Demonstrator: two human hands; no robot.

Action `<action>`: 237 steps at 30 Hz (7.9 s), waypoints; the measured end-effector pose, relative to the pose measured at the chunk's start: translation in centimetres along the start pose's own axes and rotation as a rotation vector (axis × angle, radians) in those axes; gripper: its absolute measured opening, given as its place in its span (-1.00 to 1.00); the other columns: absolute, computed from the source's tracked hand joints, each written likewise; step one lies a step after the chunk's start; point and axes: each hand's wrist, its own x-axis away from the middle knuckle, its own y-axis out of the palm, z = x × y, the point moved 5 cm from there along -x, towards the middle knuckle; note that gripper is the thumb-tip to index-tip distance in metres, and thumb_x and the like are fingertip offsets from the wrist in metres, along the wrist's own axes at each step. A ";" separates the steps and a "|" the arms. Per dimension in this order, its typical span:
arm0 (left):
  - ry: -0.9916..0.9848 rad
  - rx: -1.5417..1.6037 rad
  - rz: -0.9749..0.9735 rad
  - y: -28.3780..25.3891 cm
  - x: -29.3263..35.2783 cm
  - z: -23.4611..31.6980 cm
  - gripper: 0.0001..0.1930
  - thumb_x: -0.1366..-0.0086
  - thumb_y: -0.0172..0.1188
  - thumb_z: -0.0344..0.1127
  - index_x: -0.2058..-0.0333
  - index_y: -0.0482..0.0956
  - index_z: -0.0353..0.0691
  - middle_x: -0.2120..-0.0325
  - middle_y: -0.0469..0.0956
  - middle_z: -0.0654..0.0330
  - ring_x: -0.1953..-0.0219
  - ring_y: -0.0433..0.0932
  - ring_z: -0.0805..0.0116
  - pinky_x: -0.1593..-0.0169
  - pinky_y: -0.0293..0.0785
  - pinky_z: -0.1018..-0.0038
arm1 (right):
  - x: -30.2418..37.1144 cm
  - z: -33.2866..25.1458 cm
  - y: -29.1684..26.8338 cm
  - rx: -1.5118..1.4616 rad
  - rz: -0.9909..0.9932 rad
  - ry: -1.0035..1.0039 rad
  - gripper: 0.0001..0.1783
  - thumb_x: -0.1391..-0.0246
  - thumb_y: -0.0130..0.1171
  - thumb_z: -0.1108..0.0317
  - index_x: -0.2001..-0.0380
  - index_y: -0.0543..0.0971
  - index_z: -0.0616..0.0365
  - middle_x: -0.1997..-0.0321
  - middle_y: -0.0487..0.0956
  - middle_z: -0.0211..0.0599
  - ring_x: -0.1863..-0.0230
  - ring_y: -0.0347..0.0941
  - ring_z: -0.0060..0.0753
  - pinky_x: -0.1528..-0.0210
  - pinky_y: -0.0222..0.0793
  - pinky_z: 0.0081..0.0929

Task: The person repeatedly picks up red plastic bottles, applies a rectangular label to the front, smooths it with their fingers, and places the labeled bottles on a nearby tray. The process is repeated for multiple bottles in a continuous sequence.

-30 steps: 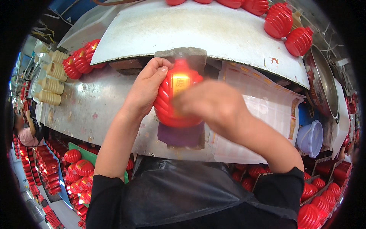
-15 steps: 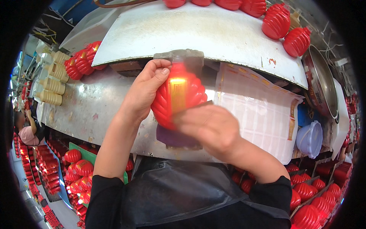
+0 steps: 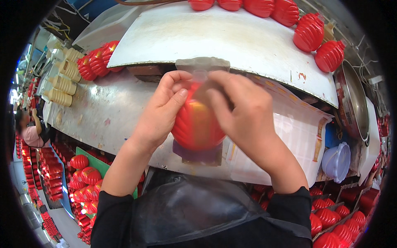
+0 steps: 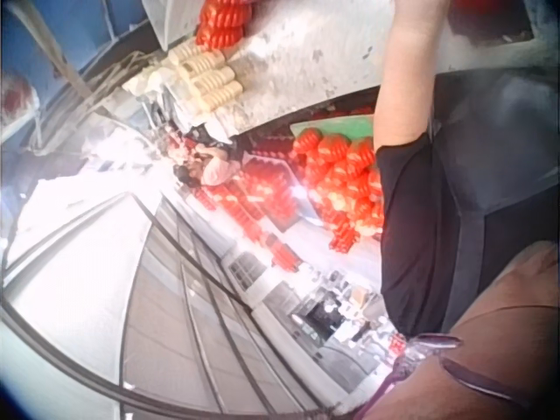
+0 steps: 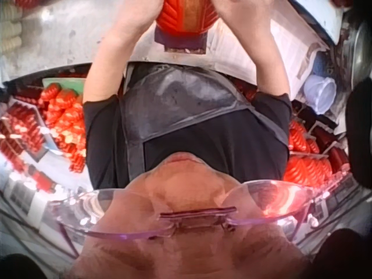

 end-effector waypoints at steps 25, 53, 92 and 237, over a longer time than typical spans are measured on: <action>0.783 -0.815 0.366 -2.9 10.4 6.8 -0.84 -0.16 0.29 -0.30 0.49 0.60 -0.26 0.39 0.53 0.05 0.21 0.56 0.01 0.12 0.52 0.15 | 3.3 8.1 2.4 -0.697 0.164 0.449 -0.57 -0.46 0.11 0.39 -0.32 0.48 0.25 -0.18 0.61 -0.16 -0.13 0.57 -0.42 -0.21 0.50 -0.50; -0.647 -1.434 2.144 -29.8 74.9 4.4 -0.67 -0.32 0.34 -0.06 0.42 0.67 -0.24 0.39 0.61 0.06 0.28 0.62 -0.04 0.16 0.51 0.12 | -8.5 4.3 13.8 -0.903 -0.039 0.592 -0.71 -0.35 0.31 0.20 -0.04 0.67 0.06 0.38 0.58 -0.58 0.51 0.38 -0.72 0.49 0.29 -0.71; -1.141 -1.185 1.930 -35.9 79.5 -11.4 -0.60 -0.17 0.43 0.01 0.41 0.75 -0.31 0.36 0.71 -0.16 0.22 0.72 -0.16 0.06 0.63 0.02 | -8.1 6.9 16.9 -0.997 -0.185 0.618 -0.63 -0.36 0.30 0.15 -0.06 0.61 0.16 0.27 0.65 -0.42 0.54 0.37 -0.73 0.58 0.23 -0.73; 0.299 -0.449 0.010 -2.4 2.0 -3.3 -0.03 -0.28 0.37 -0.04 -0.51 0.04 -0.24 -0.41 0.19 -0.07 -0.45 0.20 0.04 -0.47 0.15 0.19 | 3.6 0.7 -4.3 -0.255 -0.255 0.436 -0.86 -0.20 0.28 0.55 0.19 0.74 0.31 0.37 0.75 -0.27 0.58 0.61 -0.57 0.55 0.47 -0.61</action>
